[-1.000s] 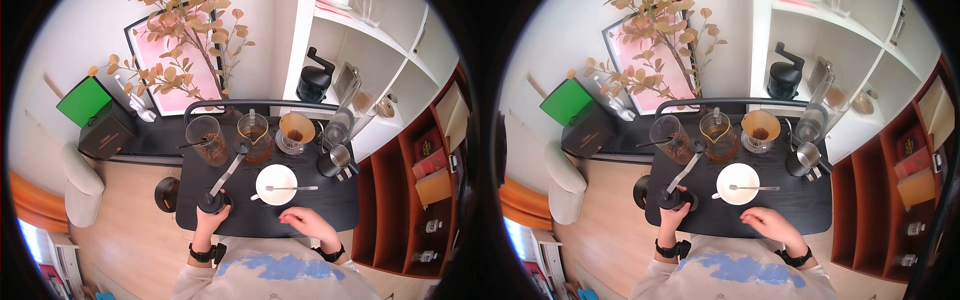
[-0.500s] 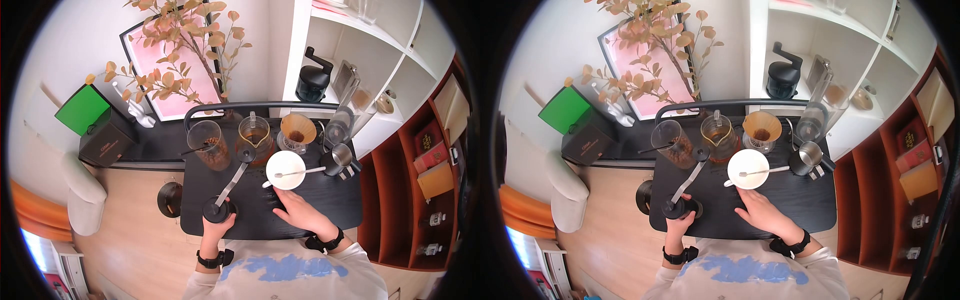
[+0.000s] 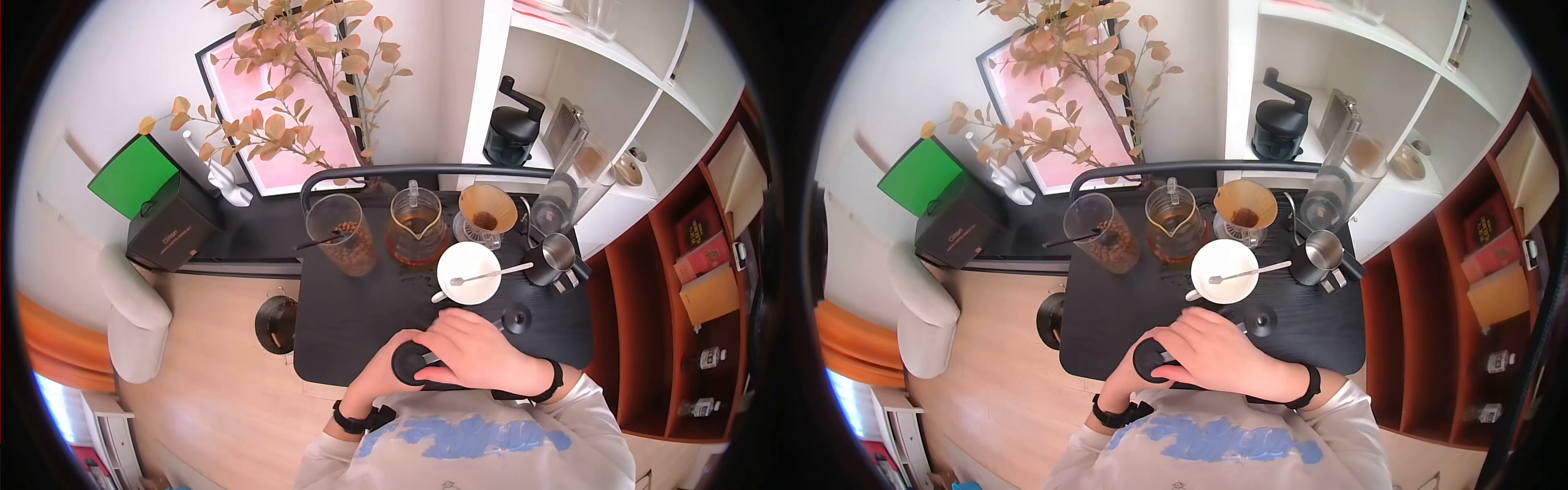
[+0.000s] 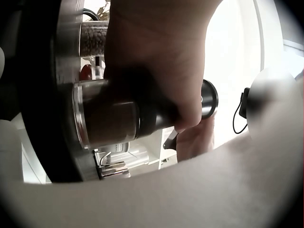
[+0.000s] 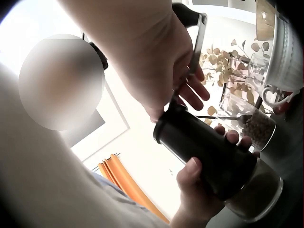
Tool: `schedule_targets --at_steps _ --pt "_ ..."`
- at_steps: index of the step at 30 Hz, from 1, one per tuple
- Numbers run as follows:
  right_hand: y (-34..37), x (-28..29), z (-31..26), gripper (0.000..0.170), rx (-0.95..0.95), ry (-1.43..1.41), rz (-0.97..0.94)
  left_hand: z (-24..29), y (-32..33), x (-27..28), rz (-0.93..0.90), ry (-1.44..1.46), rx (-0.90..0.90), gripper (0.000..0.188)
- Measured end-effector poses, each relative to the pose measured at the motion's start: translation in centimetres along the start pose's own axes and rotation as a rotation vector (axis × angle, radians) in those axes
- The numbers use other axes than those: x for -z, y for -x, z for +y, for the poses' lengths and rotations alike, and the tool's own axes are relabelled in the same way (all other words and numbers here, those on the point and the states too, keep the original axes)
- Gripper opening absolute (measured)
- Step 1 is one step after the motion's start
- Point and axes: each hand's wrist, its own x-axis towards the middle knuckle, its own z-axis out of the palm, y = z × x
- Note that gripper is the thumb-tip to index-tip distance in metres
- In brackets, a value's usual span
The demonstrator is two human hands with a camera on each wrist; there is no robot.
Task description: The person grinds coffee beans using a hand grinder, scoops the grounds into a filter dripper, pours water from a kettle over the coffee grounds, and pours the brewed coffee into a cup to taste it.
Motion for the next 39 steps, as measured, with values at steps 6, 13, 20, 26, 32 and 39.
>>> schedule_targets --at_steps 6,13,20,26,32,39 --pt "0.7 -1.4 -0.2 0.047 -0.247 0.064 0.064 1.6 -0.6 -2.1 0.360 0.026 0.092 0.066" --pt "0.5 -0.6 1.0 0.049 -0.066 0.110 0.051 0.9 -1.4 -0.5 0.149 0.079 0.039 0.063" --pt "0.1 -0.2 2.7 0.047 0.131 0.002 0.083 1.6 -2.5 0.4 -0.170 0.146 0.105 0.059" --pt "-0.5 -0.5 3.5 0.049 0.331 -0.235 -0.070 1.9 -3.5 0.7 -0.637 0.277 0.021 0.054" --pt "-0.2 0.2 2.9 0.051 0.050 -0.079 0.016 3.0 -1.7 1.0 -0.160 0.088 0.122 0.062" --pt "0.1 -1.3 1.3 0.047 -0.175 0.049 0.171 2.6 -1.4 -1.4 0.328 0.061 0.022 0.066"
